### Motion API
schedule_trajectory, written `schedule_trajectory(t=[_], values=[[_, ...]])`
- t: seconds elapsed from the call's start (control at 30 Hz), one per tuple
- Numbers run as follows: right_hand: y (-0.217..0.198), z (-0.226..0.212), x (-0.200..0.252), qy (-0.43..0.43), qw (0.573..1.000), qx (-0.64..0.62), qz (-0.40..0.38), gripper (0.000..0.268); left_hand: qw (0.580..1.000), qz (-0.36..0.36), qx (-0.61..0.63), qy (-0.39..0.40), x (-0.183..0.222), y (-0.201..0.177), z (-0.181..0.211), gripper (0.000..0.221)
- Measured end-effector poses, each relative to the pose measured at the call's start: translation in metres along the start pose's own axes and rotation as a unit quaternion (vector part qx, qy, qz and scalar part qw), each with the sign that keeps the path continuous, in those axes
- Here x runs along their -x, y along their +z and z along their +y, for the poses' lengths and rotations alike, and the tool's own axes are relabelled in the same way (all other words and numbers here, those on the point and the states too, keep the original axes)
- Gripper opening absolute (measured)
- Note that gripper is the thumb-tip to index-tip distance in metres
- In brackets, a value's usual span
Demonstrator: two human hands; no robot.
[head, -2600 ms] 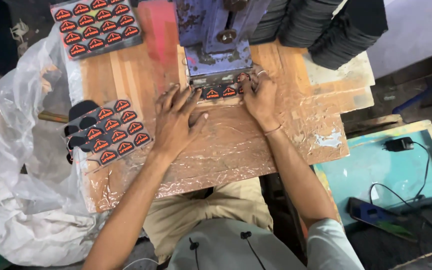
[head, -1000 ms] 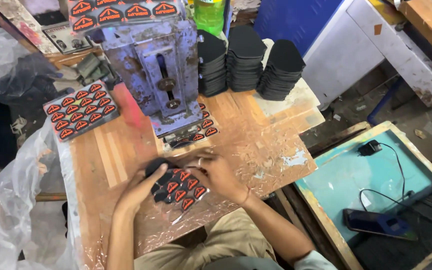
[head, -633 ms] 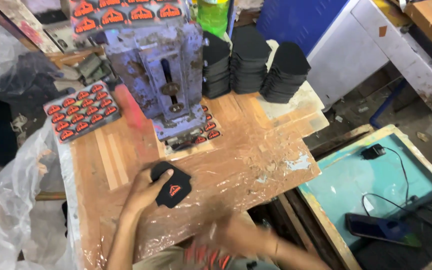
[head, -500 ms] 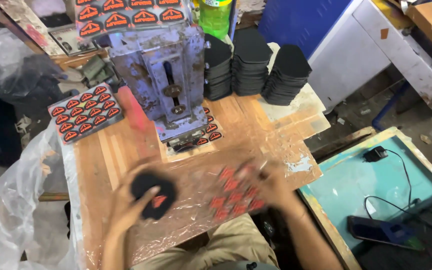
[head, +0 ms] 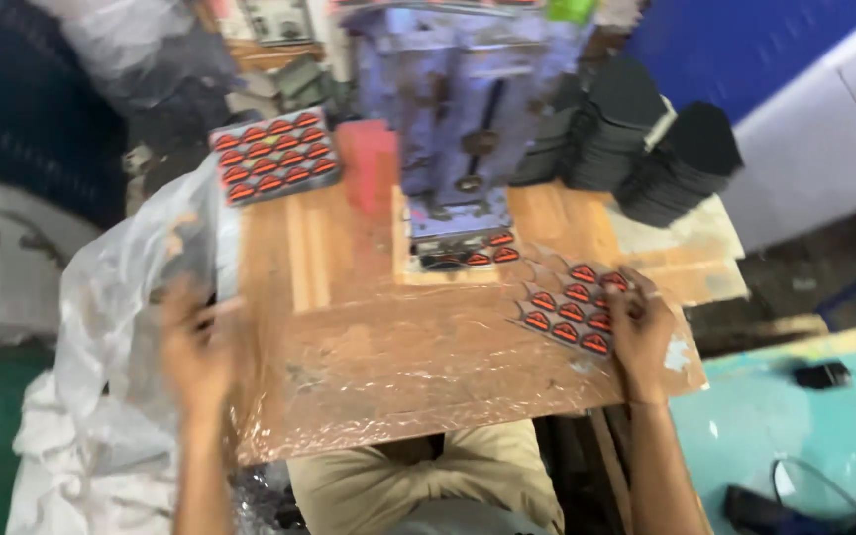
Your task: Applying logo stickers to fabric pieces using a heat press machine.
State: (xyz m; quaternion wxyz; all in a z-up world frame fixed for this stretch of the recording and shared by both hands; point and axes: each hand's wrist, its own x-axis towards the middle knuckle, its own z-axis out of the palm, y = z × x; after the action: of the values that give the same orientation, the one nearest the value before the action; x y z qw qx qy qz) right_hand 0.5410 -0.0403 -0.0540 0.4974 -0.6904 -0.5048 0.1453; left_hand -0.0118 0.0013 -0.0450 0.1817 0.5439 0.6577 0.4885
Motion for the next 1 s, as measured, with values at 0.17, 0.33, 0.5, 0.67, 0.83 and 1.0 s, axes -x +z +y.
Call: schedule_trajectory(t=[0.17, 0.33, 0.5, 0.67, 0.83, 1.0], values=[[-0.002, -0.010, 0.000, -0.038, 0.999, -0.011, -0.012, 0.030, 0.956, -0.229, 0.146, -0.110, -0.010, 0.122, 0.075, 0.063], [-0.005, -0.007, 0.003, 0.034, 0.999, 0.017, -0.009, 0.032, 0.860, -0.347, 0.374, 0.000, -0.031, 0.224, 0.084, 0.088], [-0.002, 0.008, -0.004, 0.003, 0.999, -0.048, -0.008, 0.032, 0.952, -0.239, 0.177, 0.070, -0.021, 0.248, 0.101, 0.107], [-0.011, 0.003, 0.002, -0.010, 0.989, 0.148, 0.020, 0.026, 0.954, -0.299, -0.008, 0.013, -0.019, 0.231, 0.098, 0.092], [-0.048, -0.002, 0.022, 0.026, 0.998, 0.033, -0.041, 0.032, 0.955, -0.251, 0.146, 0.065, 0.010, 0.120, 0.092, 0.070], [-0.084, -0.025, 0.006, -0.017, 0.987, 0.158, 0.030, 0.046, 0.968, -0.239, -0.033, 0.068, 0.011, 0.038, 0.052, 0.059]])
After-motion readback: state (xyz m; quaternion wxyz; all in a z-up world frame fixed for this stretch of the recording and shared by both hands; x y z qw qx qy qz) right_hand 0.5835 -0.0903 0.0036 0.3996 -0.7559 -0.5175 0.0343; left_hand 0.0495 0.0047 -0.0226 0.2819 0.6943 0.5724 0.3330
